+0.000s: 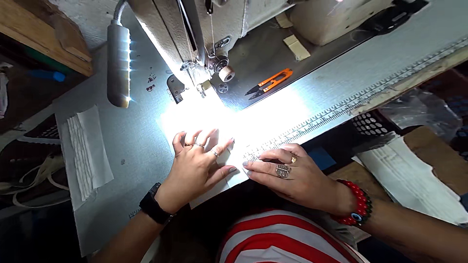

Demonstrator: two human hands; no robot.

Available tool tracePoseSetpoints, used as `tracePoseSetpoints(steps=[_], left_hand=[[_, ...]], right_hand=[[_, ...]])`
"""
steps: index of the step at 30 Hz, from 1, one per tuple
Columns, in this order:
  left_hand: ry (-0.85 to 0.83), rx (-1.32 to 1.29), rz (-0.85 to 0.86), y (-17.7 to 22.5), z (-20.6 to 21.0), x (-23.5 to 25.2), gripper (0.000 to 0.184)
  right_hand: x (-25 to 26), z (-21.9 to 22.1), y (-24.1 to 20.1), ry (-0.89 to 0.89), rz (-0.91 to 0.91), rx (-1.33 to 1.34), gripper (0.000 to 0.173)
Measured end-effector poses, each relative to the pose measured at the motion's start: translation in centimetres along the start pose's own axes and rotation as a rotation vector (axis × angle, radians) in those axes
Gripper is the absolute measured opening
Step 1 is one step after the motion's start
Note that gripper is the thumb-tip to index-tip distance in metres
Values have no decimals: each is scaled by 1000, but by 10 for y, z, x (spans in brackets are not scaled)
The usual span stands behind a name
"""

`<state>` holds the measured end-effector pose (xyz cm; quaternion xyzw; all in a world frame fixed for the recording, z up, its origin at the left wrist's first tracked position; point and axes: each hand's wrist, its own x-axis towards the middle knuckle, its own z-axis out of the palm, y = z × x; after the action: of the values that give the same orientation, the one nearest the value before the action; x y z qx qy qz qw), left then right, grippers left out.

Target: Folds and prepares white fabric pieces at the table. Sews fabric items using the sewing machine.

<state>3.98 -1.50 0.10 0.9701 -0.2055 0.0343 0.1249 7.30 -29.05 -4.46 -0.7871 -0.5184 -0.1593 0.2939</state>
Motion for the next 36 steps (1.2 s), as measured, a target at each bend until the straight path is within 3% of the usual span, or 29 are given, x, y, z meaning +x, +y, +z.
tracePoseSetpoints(steps=[6,10,14,22,29,36], left_hand=[[-8,-4,7,6,4,-6,42],[95,-38,141,10,9,-12,31],[130,-73,220,10,9,-15,27],[172,-56,233,11,10,-14,26],[84,7,74,20,10,-11,46],[56,-16,56,18,11,-19,45]], right_hand=[[6,-10,11,-58,43,210,29],[7,-12,21,-123,44,304,38],[2,-7,25,-28,5,300,32],[-5,11,23,115,-100,100,21],[13,-8,23,-35,-147,98,21],[3,-1,21,32,21,208,27]])
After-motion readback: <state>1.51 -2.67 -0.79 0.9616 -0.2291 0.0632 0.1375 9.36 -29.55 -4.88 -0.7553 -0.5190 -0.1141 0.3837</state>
